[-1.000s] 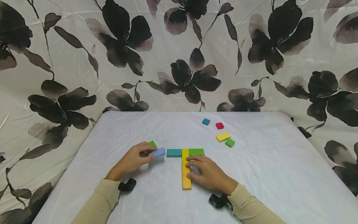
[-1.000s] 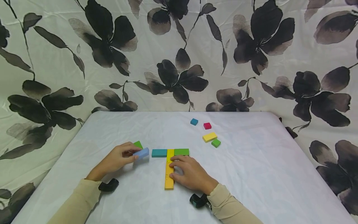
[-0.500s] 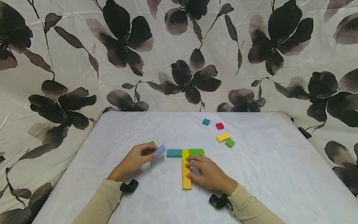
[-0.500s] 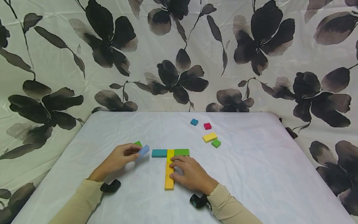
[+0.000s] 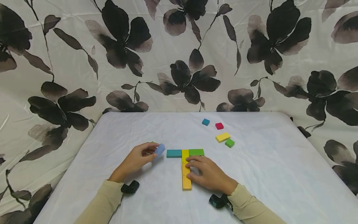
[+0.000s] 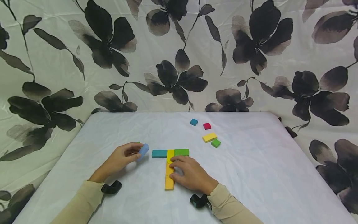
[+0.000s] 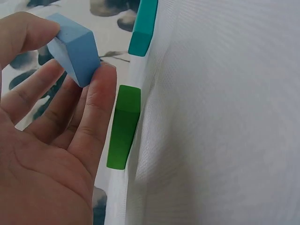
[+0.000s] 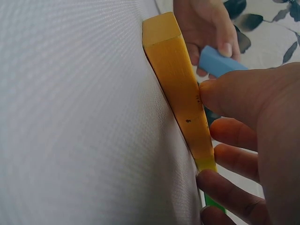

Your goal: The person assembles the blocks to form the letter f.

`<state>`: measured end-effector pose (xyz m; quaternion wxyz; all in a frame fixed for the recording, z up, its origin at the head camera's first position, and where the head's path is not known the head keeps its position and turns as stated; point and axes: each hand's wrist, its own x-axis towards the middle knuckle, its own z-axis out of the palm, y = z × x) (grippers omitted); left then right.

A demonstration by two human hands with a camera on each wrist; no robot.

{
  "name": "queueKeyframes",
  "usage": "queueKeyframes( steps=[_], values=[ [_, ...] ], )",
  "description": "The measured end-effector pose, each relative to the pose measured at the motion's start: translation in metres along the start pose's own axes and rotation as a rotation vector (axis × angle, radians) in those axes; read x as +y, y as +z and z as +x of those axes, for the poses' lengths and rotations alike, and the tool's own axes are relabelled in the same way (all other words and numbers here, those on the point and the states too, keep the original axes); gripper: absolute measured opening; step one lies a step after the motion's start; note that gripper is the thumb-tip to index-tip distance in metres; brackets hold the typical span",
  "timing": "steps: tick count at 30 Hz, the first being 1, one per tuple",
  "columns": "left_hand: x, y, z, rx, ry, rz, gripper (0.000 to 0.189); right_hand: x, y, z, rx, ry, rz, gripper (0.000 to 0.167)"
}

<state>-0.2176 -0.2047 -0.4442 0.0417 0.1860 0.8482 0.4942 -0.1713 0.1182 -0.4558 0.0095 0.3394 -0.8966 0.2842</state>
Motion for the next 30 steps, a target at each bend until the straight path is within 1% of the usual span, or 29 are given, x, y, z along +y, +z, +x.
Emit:
queueKeyframes(
  steps=[4, 11, 17, 20, 23, 30],
  values=[
    [-0.0013, 0.0006, -0.0002, 0.003, 0.006, 0.007, 0.046, -0.0004, -0.0006, 0.0004, -0.01, 0.007, -0.002, 0.032],
    [-0.0019, -0.0003, -0.0004, 0.003, 0.007, -0.03, 0.054, -0.0008, -0.0005, 0.0007, -0.01, 0.011, 0.0, 0.032],
    [0.0002, -0.0005, 0.0019, -0.002, 0.004, -0.024, 0.056, 0.0007, 0.0006, 0.001, -0.002, 0.006, -0.003, 0.032],
    [0.001, -0.0003, 0.0027, 0.0, 0.006, -0.011, 0.055, 0.0014, 0.0013, 0.0008, 0.01, 0.0, -0.002, 0.031],
    [0.0006, 0.0005, 0.0024, 0.006, -0.01, -0.002, 0.054, 0.0021, 0.002, 0.0003, 0.004, -0.004, 0.005, 0.031],
    [-0.0023, 0.0036, 0.0047, 0.013, -0.012, 0.009, 0.051, 0.0021, 0.001, -0.0013, 0.001, 0.0, 0.01, 0.031]
  ],
)
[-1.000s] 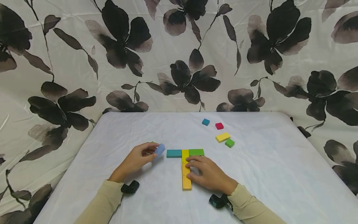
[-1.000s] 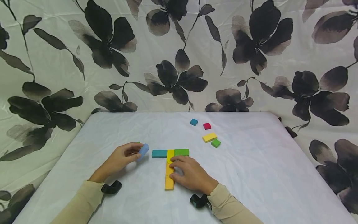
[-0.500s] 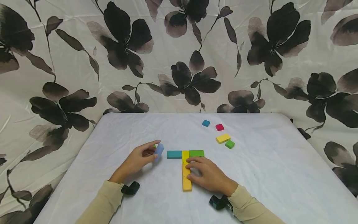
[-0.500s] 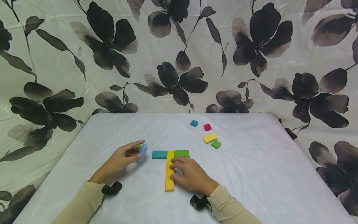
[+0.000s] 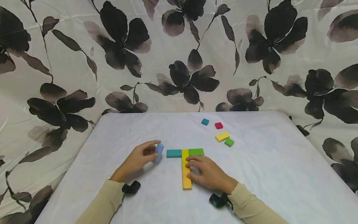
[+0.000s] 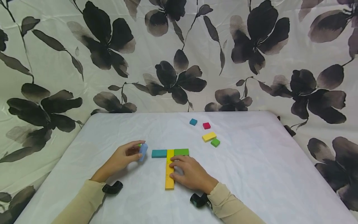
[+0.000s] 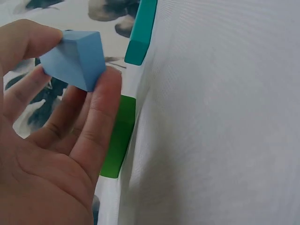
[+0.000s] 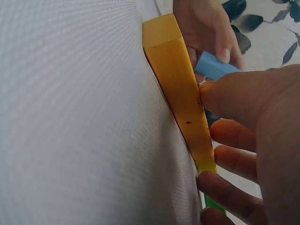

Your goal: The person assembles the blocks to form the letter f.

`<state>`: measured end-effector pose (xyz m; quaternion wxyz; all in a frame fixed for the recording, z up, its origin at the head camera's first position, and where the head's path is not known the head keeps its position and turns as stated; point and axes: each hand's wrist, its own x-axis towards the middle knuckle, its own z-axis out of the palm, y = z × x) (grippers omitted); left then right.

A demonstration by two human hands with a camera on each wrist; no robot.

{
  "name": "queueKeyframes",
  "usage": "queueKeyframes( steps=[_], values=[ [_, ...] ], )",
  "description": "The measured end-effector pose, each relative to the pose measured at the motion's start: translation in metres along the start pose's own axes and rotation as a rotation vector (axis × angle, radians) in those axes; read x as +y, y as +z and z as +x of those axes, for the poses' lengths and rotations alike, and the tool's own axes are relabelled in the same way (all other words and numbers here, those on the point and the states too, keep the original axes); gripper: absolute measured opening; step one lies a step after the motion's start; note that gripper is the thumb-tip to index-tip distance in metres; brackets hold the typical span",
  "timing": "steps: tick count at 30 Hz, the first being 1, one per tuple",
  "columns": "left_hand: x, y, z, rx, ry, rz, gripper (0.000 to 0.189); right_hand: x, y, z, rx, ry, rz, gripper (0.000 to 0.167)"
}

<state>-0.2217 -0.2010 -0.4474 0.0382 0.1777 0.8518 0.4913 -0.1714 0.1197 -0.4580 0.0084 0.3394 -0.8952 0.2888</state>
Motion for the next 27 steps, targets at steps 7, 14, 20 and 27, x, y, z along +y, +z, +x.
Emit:
queueKeyframes(
  steps=[7, 14, 20, 27],
  values=[
    [0.004, -0.001, 0.003, 0.009, -0.01, -0.003, 0.053, -0.001, 0.0, 0.0, -0.008, 0.002, 0.0, 0.032],
    [0.011, 0.002, 0.009, 0.027, -0.039, -0.003, 0.051, 0.001, -0.001, 0.001, -0.002, -0.003, -0.001, 0.032],
    [0.015, 0.008, 0.021, 0.02, -0.067, -0.01, 0.052, 0.002, -0.002, 0.001, -0.006, 0.002, 0.0, 0.032],
    [0.022, 0.016, 0.035, 0.009, -0.072, -0.022, 0.053, 0.001, -0.001, 0.003, -0.01, 0.003, 0.01, 0.032]
  ],
)
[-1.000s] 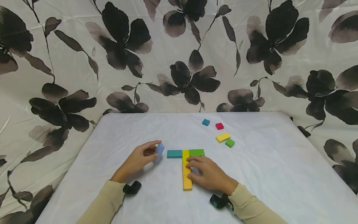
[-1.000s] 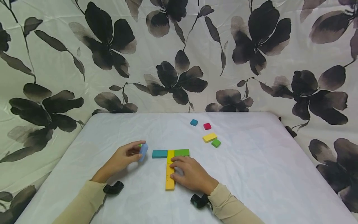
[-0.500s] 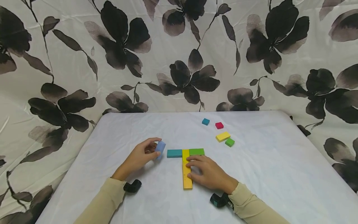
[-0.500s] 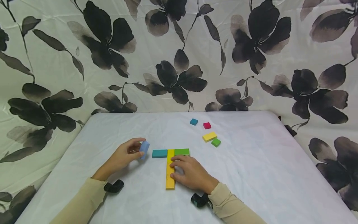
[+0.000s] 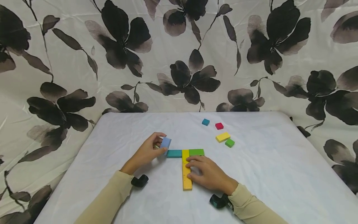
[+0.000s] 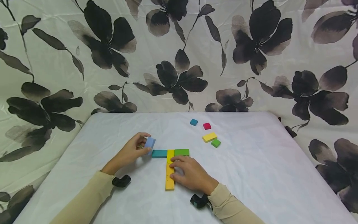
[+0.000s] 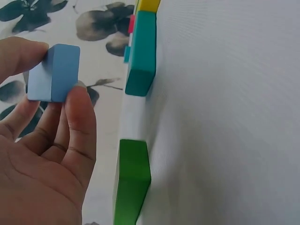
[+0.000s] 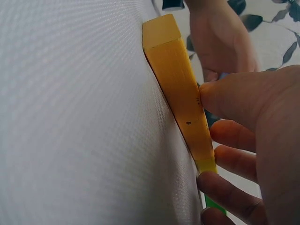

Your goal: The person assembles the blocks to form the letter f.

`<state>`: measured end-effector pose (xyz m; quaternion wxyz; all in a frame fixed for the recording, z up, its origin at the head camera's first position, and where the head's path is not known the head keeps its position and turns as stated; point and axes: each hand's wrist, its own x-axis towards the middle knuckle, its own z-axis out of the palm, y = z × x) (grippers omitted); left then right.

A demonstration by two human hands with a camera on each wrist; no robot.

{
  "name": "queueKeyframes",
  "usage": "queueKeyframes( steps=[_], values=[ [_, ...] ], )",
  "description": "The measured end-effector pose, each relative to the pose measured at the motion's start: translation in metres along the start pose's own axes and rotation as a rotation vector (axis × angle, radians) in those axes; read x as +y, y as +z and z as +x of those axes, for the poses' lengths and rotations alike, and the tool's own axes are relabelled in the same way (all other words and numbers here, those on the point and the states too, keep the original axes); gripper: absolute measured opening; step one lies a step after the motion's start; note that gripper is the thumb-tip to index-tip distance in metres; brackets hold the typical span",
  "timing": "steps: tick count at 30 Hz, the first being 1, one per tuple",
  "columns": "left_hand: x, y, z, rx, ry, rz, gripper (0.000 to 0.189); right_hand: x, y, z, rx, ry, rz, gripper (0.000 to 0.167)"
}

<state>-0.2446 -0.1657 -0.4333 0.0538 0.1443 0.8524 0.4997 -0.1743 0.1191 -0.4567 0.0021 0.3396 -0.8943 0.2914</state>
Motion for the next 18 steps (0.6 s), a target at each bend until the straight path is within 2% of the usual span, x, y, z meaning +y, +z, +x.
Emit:
queueKeyframes(
  steps=[8, 13, 18],
  values=[
    [0.003, 0.003, 0.007, -0.007, 0.025, -0.001, 0.055, -0.002, -0.001, 0.001, 0.002, -0.003, -0.015, 0.032],
    [0.005, -0.001, 0.009, -0.025, 0.037, 0.055, 0.055, -0.002, -0.001, 0.0, 0.0, 0.001, -0.008, 0.031],
    [0.005, -0.003, 0.012, -0.034, 0.02, 0.097, 0.053, -0.001, 0.0, 0.0, 0.009, -0.012, -0.007, 0.031]
  ],
)
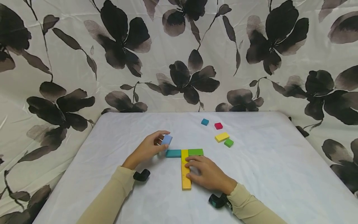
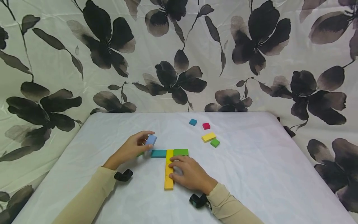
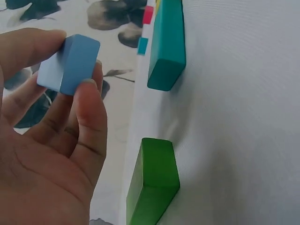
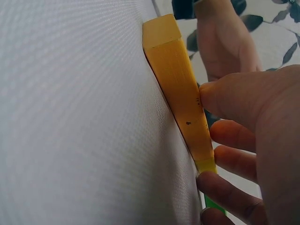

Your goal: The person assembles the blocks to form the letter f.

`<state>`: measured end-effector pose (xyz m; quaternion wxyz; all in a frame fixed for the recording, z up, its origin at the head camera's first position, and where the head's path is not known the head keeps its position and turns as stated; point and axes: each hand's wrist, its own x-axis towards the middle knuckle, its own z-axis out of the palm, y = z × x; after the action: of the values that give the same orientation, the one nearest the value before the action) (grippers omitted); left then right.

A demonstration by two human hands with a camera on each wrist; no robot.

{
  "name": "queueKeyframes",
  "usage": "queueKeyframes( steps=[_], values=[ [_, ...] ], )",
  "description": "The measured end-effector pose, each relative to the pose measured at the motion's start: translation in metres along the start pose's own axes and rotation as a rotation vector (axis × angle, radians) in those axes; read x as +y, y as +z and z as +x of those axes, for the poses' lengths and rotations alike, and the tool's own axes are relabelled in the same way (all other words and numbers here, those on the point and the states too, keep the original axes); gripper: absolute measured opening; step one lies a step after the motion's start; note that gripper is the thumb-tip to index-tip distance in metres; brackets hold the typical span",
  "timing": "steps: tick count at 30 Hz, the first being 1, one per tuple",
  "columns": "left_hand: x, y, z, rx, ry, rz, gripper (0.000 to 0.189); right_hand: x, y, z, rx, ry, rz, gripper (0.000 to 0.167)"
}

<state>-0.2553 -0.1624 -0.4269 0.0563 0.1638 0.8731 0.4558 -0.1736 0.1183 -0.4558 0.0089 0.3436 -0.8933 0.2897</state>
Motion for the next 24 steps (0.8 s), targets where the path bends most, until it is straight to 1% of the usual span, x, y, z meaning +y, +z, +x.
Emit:
queueKeyframes(
  steps=[8, 12, 19, 24],
  values=[
    [0.005, 0.005, 0.007, 0.006, -0.045, 0.009, 0.052, 0.003, 0.001, 0.0, -0.003, 0.003, -0.003, 0.032],
    [0.006, 0.007, 0.012, 0.0, -0.046, 0.014, 0.049, 0.003, 0.0, 0.0, 0.0, 0.002, -0.002, 0.032],
    [0.006, 0.01, 0.019, -0.018, -0.036, -0.061, 0.047, 0.002, 0.001, 0.0, -0.001, 0.01, 0.003, 0.031],
    [0.009, 0.013, 0.023, -0.009, -0.047, -0.071, 0.044, 0.002, 0.001, 0.0, 0.0, 0.011, -0.001, 0.031]
  ],
)
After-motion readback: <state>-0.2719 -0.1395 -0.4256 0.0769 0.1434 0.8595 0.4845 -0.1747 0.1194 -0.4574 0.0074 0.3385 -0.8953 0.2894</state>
